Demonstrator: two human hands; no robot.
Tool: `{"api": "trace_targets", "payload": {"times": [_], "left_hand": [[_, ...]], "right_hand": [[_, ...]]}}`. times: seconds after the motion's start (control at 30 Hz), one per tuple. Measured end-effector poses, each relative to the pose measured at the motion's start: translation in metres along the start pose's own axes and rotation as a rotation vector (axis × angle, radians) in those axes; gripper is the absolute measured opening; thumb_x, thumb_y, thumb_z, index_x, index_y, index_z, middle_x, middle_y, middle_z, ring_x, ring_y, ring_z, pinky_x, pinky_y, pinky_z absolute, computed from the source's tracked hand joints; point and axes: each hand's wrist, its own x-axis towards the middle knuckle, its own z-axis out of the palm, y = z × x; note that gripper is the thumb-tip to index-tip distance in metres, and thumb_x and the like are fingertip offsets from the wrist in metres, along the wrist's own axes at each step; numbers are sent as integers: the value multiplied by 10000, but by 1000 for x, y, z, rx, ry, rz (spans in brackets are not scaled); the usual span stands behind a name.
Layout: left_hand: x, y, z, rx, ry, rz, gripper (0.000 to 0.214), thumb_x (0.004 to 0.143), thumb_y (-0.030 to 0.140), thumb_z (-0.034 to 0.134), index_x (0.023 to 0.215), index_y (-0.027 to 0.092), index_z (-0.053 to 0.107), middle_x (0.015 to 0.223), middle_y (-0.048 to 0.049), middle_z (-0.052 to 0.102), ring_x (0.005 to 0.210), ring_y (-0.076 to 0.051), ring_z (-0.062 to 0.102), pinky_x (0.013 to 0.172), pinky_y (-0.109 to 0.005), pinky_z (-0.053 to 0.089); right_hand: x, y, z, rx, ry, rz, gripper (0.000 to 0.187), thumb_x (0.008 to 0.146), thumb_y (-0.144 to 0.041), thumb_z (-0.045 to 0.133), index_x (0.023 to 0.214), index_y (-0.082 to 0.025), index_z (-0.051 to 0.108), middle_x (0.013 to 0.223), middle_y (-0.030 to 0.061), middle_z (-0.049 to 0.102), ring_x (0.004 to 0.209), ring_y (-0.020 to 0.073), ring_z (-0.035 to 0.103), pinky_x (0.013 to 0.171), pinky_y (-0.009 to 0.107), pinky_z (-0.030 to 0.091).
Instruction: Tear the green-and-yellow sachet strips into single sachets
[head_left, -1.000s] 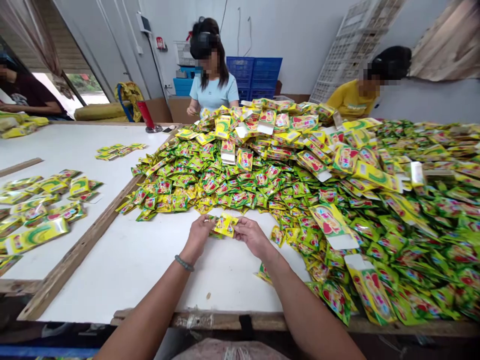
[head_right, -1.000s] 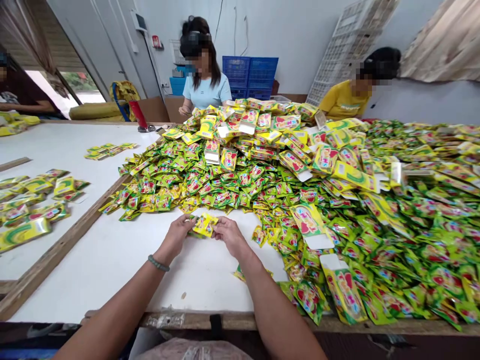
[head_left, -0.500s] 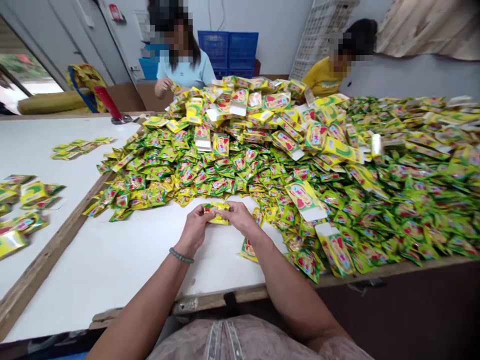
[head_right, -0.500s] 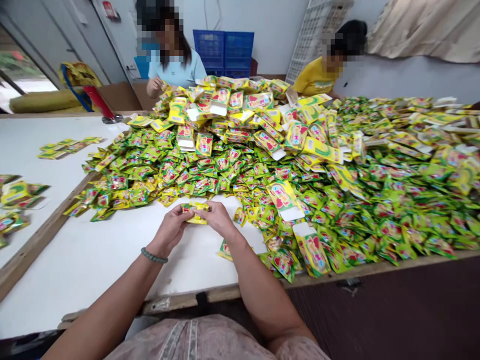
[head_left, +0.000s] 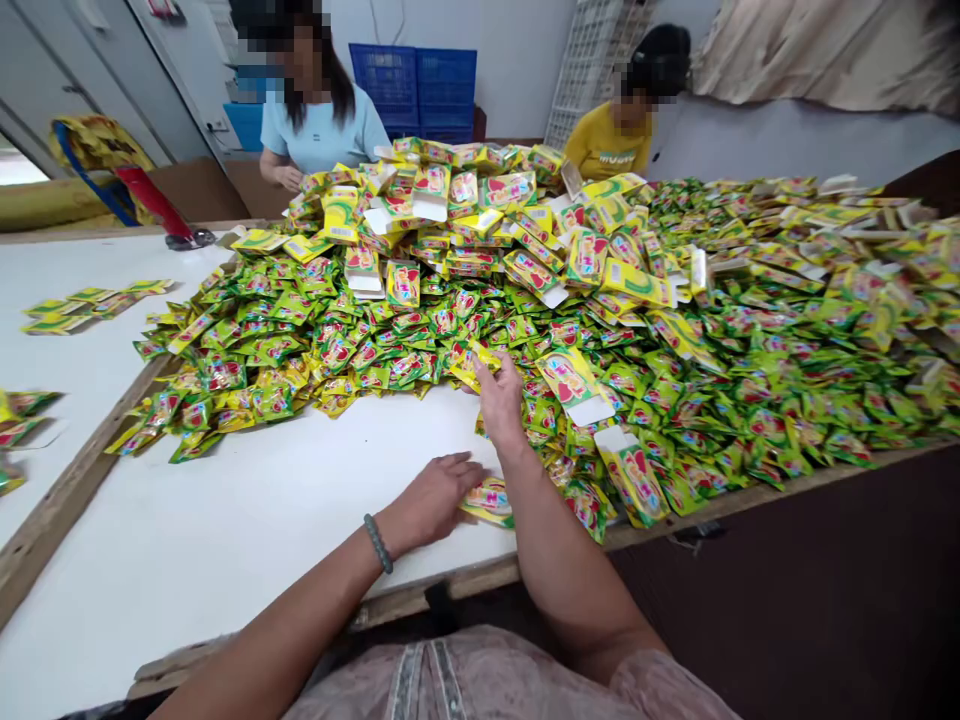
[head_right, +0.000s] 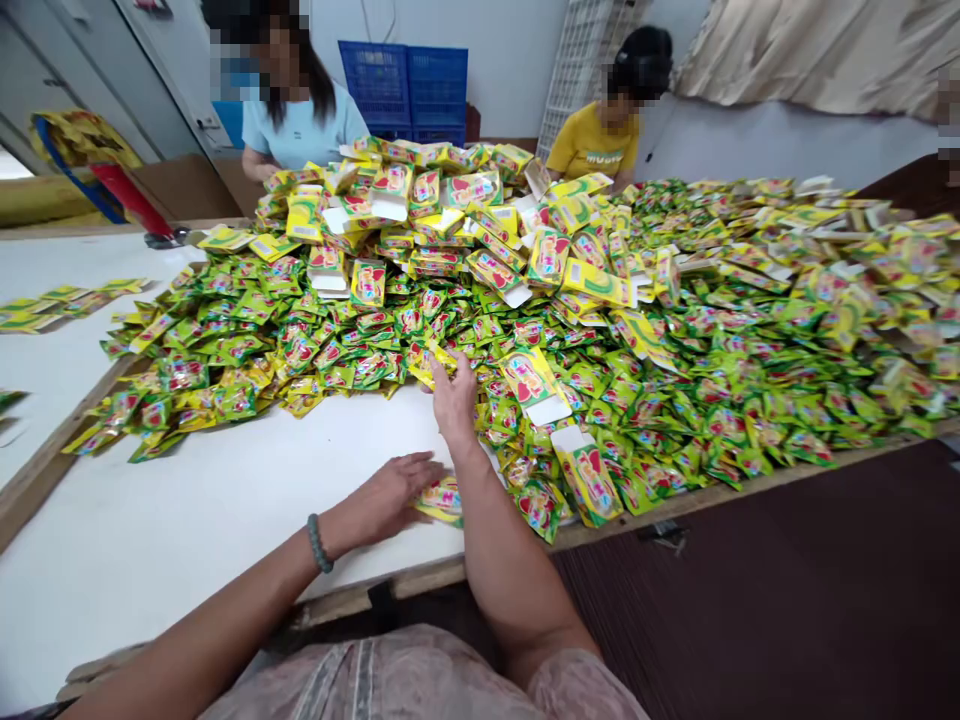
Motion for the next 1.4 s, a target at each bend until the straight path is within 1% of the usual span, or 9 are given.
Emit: {"api": "trace_targets", "payload": {"times": [0.1,0.2,0.33,0.43,0.67,0.93,1.07,1.2,1.4], "left_hand": [[-21,-23,-28,94,8,-71,533,681,38,539,1146,287,616,1317,-28,545,1369,-270,244,1102,-440,208],[-51,-44,-59,192,186,-304,477,691,65,508,1090,288,644,1359,-12,498,1364,-263,254,1088,-415,246],[-78,-53,-68,332,568,-861,416,793,423,488,1103,161,576,1157,-144,573,1069,-287,547,872,-377,437],[-81,-56,-57,382,505,-1027,623,683,625,544,1051,122,553,1051,-175,562,955,-313,564,763,-375,444],[-70,-68,-56,378,387,-953,762,447,692,680,968,151,551,1041,-170,574,1014,-344,516,752,-373,407],[-60,-75,-53,94,389,-811,514,567,630,661,848,202,609,753,-62,659,719,-244,594,567,-265,336],[-67,-77,-44,-350,543,-703,444,645,590,631,817,181,643,691,-22,651,649,-191,586,562,-250,369],[-73,-73,-43,-873,511,-622,448,558,484,753,847,154,663,730,-24,681,624,-164,600,586,-249,426],[-70,-70,-43,-1115,627,-682,411,514,420,801,780,145,651,631,-10,665,512,-116,561,506,-220,410]], "right_hand": [[-2,4,5,-1,11,-3,391,744,-460,560,1038,-203,535,857,18,579,656,130,541,514,230,462],[-8,10,12,-208,-97,6,300,737,-396,581,975,-212,590,690,-7,549,558,131,508,510,246,417],[-17,16,23,-468,-196,-50,192,725,-278,588,906,-236,637,563,-20,506,541,146,484,557,263,364],[-24,22,30,-440,-323,-15,165,695,-239,597,853,-248,646,542,-34,489,526,131,456,534,246,351],[-30,30,42,-265,-371,57,252,703,-306,586,948,-266,627,598,-39,504,531,126,452,494,230,355],[-28,30,44,-408,-206,-28,204,715,-267,573,908,-270,635,619,-18,525,615,161,465,582,256,340],[-26,33,40,-425,-358,-41,192,686,-243,589,864,-248,662,644,-20,540,645,153,470,602,242,342],[-25,34,39,-312,-484,-54,243,690,-276,583,907,-223,679,688,-20,578,678,148,496,617,229,364],[-26,27,39,-306,-481,-151,229,700,-279,582,887,-223,701,750,-6,614,734,156,517,650,233,370]]}}
